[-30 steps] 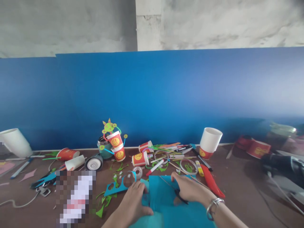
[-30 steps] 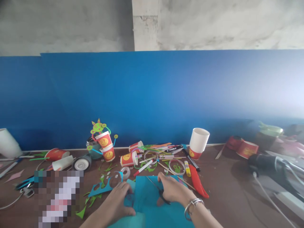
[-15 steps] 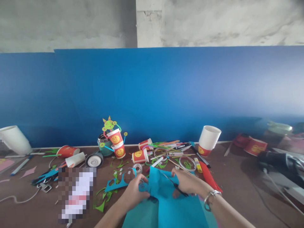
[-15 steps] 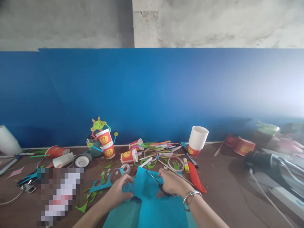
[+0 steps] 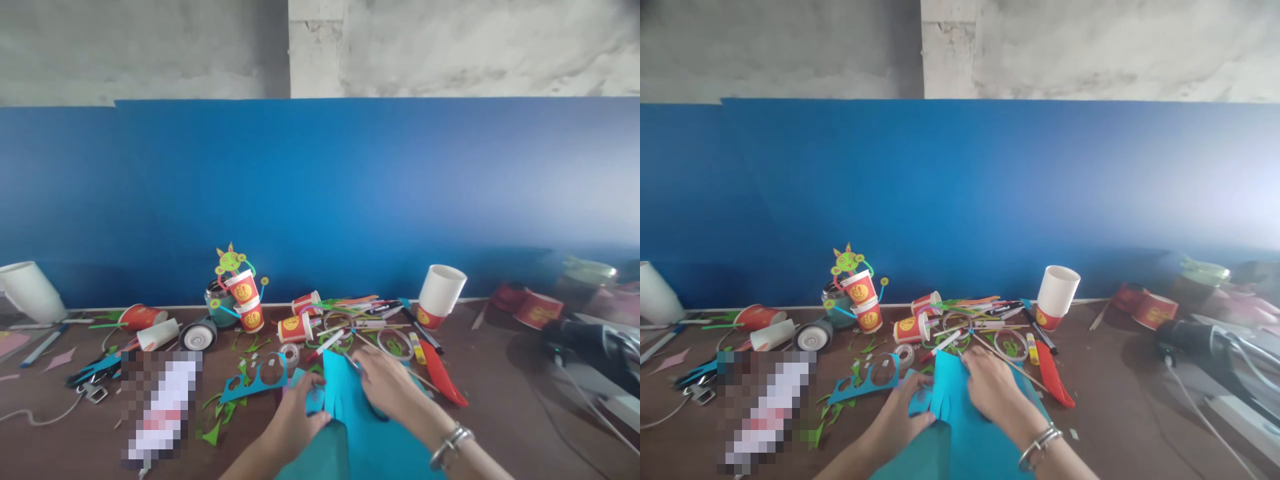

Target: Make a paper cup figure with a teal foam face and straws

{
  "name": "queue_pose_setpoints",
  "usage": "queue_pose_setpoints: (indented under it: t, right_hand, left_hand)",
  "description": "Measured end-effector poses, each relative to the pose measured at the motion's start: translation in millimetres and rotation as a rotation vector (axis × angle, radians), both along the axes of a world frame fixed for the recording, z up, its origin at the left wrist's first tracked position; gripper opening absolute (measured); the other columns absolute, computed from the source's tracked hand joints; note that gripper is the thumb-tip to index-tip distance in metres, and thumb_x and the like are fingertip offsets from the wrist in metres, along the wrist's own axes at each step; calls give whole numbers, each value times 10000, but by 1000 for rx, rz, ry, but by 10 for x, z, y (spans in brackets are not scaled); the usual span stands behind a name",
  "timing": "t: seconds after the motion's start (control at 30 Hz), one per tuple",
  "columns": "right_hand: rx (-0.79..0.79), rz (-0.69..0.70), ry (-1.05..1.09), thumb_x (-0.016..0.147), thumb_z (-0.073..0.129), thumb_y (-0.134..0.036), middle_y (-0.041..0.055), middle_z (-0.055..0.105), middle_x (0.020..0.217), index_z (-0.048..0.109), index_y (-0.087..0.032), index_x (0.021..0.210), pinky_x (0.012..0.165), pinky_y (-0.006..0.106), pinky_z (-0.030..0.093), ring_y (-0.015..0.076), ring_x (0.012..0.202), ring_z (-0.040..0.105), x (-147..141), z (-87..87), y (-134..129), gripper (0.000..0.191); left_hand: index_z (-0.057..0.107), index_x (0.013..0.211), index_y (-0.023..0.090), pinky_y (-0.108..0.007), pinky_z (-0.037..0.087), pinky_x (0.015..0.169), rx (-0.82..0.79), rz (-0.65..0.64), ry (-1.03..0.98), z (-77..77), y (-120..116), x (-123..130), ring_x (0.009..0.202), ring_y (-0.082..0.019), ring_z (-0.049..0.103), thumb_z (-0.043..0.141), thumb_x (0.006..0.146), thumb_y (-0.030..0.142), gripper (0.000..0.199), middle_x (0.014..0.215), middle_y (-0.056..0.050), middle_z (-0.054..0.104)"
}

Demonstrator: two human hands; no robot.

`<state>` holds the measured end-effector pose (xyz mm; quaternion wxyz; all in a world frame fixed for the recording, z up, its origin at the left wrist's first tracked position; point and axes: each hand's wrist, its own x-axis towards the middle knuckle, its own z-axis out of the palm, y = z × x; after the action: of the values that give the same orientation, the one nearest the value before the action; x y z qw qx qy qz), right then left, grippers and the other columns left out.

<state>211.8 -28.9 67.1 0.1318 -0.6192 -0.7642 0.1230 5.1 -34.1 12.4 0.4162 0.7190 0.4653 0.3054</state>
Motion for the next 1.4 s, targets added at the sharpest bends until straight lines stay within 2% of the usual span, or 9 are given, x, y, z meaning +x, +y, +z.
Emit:
queue_pose_setpoints:
  t: [0.1, 0.3, 0.43, 0.53, 0.63, 0.87, 1.13, 1.27, 1.4]
  right_hand:
    - [37, 291, 186, 663, 384, -16, 66, 605, 1186, 578, -222, 1145, 917, 269, 402, 189, 1108, 548, -262, -15, -57, 559]
    - [8, 297, 172, 695, 369, -39, 63, 618, 988, 630, -226, 1066, 823, 289, 438, 191, 947, 568, -267, -260, -5, 491]
    - [27, 377, 77, 658, 384, -7, 46, 446, 1334, 533, -279, 1221, 994, 360, 348, 213, 1200, 414, -246, -325, -25, 643]
    - [5, 385, 16, 674, 399, -26, 13, 350, 1431, 560, -283, 1161, 1024, 405, 306, 239, 1243, 359, -290, -360, -42, 574]
    - [22, 382, -2, 664, 412, -33, 19, 378, 1405, 571, -265, 1098, 1008, 418, 305, 247, 1213, 370, -325, -377, -29, 517]
    - [79, 503, 11, 672, 426, -46, 46, 550, 1108, 573, -222, 1007, 880, 355, 365, 213, 1013, 439, -361, -361, 50, 407]
    - [153, 544, 28, 654, 428, -35, 52, 539, 996, 590, -200, 801, 807, 342, 373, 205, 933, 443, -400, -437, 132, 274]
    - [181, 605, 58, 620, 422, -30, 48, 564, 992, 573, -205, 902, 796, 340, 376, 202, 925, 451, -400, -401, 166, 364]
    - [231, 659, 1, 631, 452, -63, 51, 567, 888, 569, -202, 795, 757, 340, 368, 205, 882, 461, -432, -429, 250, 244]
  left_hand:
    - [507, 969, 186, -280, 429, 775, -28, -2, -58, 9, 22, -25, 865, -191, 555, 600, 613, 77, 384, 928, -21, 609]
    - [497, 969, 181, -256, 440, 726, -113, -50, -127, 111, 107, -183, 808, -166, 560, 609, 626, 67, 378, 851, 10, 599]
    - [507, 1014, 165, -264, 429, 804, -118, -83, -167, 144, 140, -220, 931, -187, 553, 564, 642, 26, 402, 954, -28, 608]
    - [514, 988, 168, -261, 424, 816, -92, -65, -197, 148, 140, -208, 946, -179, 534, 506, 661, 6, 365, 965, -31, 587]
    - [518, 958, 168, -255, 427, 778, -88, 12, -198, 151, 141, -208, 913, -176, 526, 468, 664, 19, 333, 916, -20, 563]
    - [510, 1020, 154, -317, 377, 911, -91, -84, -236, 37, 181, -218, 1031, -221, 516, 482, 598, 6, 449, 1022, -60, 580]
    - [499, 1068, 146, -336, 364, 926, -97, -57, -216, -104, 193, -240, 1027, -210, 513, 406, 546, -5, 552, 1058, -67, 579]
    - [503, 1062, 134, -318, 397, 862, -137, -4, -226, -70, 197, -221, 992, -212, 521, 401, 539, 6, 548, 1024, -74, 588]
    - [521, 1024, 130, -282, 423, 758, -168, 26, -229, -61, 203, -213, 885, -195, 546, 392, 545, 7, 511, 889, -46, 594]
